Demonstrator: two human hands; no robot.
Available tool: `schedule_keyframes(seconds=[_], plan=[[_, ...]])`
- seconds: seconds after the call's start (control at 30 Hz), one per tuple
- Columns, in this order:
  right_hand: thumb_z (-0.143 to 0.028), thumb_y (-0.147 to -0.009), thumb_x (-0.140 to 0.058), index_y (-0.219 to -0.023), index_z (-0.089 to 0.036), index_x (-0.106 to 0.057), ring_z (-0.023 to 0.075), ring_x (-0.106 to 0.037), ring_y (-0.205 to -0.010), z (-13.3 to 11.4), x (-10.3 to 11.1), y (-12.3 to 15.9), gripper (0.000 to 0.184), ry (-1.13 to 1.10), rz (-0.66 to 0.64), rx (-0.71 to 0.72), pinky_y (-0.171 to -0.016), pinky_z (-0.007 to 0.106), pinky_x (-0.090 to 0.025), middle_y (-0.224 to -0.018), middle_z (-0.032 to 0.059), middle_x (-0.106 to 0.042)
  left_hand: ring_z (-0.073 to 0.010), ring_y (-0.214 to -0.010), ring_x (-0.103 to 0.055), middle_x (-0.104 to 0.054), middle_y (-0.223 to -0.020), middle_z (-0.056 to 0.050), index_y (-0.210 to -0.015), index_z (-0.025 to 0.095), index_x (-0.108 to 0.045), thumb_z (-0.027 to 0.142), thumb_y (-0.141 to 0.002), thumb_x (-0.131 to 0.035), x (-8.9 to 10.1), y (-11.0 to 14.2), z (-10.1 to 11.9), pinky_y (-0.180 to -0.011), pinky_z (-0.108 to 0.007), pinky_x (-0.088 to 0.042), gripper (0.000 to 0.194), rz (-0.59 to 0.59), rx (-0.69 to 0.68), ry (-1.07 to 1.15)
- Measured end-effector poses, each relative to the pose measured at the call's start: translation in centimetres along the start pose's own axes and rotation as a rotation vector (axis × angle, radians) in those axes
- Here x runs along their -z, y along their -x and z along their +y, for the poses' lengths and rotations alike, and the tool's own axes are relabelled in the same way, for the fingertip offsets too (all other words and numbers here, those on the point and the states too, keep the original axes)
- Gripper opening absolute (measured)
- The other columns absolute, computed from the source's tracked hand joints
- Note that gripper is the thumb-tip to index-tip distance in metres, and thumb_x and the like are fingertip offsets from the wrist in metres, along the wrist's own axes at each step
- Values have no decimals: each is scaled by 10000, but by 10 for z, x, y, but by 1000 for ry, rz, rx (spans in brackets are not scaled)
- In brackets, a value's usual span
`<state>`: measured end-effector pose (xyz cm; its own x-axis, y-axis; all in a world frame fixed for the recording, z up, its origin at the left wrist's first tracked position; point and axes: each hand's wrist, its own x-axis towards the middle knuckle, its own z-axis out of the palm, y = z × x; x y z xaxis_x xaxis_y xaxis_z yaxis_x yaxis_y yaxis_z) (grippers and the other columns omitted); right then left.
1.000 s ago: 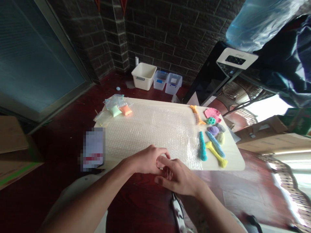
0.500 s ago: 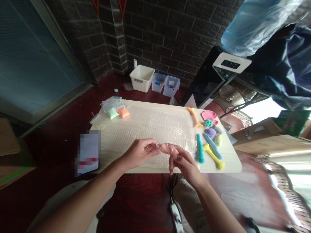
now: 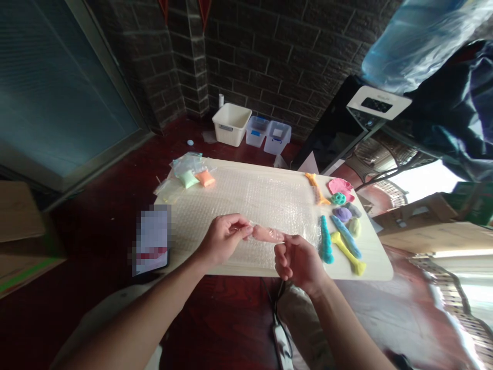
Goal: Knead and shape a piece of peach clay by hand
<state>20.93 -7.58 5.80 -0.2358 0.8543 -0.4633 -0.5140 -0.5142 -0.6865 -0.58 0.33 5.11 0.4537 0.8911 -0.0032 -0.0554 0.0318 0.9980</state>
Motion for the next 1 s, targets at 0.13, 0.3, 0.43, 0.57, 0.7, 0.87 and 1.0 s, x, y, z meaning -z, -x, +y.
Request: schedule_keyframes(seconds=[0.13, 0.3, 0.43, 0.57, 0.7, 0.87, 1.0], plan=[[-425, -855, -620, -1139, -172, -747, 115, -439, -340, -8, 0, -4, 401, 37, 71, 96, -373, 244, -397, -550, -34, -621, -142, -682, -647, -683, -732, -15, -775, 145, -704, 325, -761, -854, 21, -4, 5, -706, -292, -552, 235, 131, 145, 387], [-407, -898, -744, -1303, -200, -709, 142, -645, -609, -11, -10, -7, 456, 202, 174, 435, -511, 246, -503, -865, 34, -731, -121, -673, -630, -650, -742, -2, -755, 136, -691, 298, -721, -877, 42, 1, 8, -699, -272, -539, 249, 118, 200, 490], [-499, -870, -813, -1381, -256, -661, 245, -736, -1007, 6, -31, -14, 586, 312, 72, 439, -711, 333, -628, -1266, 119, -717, -135, -688, -630, -656, -738, -11, -771, 138, -668, 337, -794, -814, 36, 10, 3, -695, -272, -513, 248, -9, 228, 360], [-494, -873, -825, -1288, -186, -661, 197, -760, -693, 23, -47, -30, 542, 289, 87, 283, -592, 298, -603, -950, 96, -798, -144, -675, -595, -623, -693, -6, -752, 159, -616, 387, -902, -693, 28, 16, -1, -666, -271, -474, 284, -36, 81, 55], [-429, -764, -930, -1148, -170, -649, 139, -692, -539, 28, -50, -45, 542, 266, 153, 301, -532, 263, -579, -815, 49, -794, -166, -707, -616, -664, -747, -24, -792, 168, -641, 367, -944, -637, 27, 23, -1, -658, -277, -461, 250, 45, -66, -270], [-430, -746, -945, -1103, -176, -629, 142, -681, -517, 29, -49, -53, 540, 300, 134, 350, -519, 262, -584, -701, 14, -760, -159, -702, -619, -675, -746, -22, -777, 168, -642, 375, -944, -645, 29, 26, 3, -655, -266, -462, 266, 54, -53, -201], [-438, -797, -907, -1109, -179, -656, 133, -677, -522, 30, -47, -52, 477, 272, 90, 298, -493, 230, -551, -705, 9, -742, -157, -722, -622, -670, -743, -22, -776, 162, -632, 407, -933, -664, 29, 24, 5, -685, -266, -477, 293, -3, 26, 23]])
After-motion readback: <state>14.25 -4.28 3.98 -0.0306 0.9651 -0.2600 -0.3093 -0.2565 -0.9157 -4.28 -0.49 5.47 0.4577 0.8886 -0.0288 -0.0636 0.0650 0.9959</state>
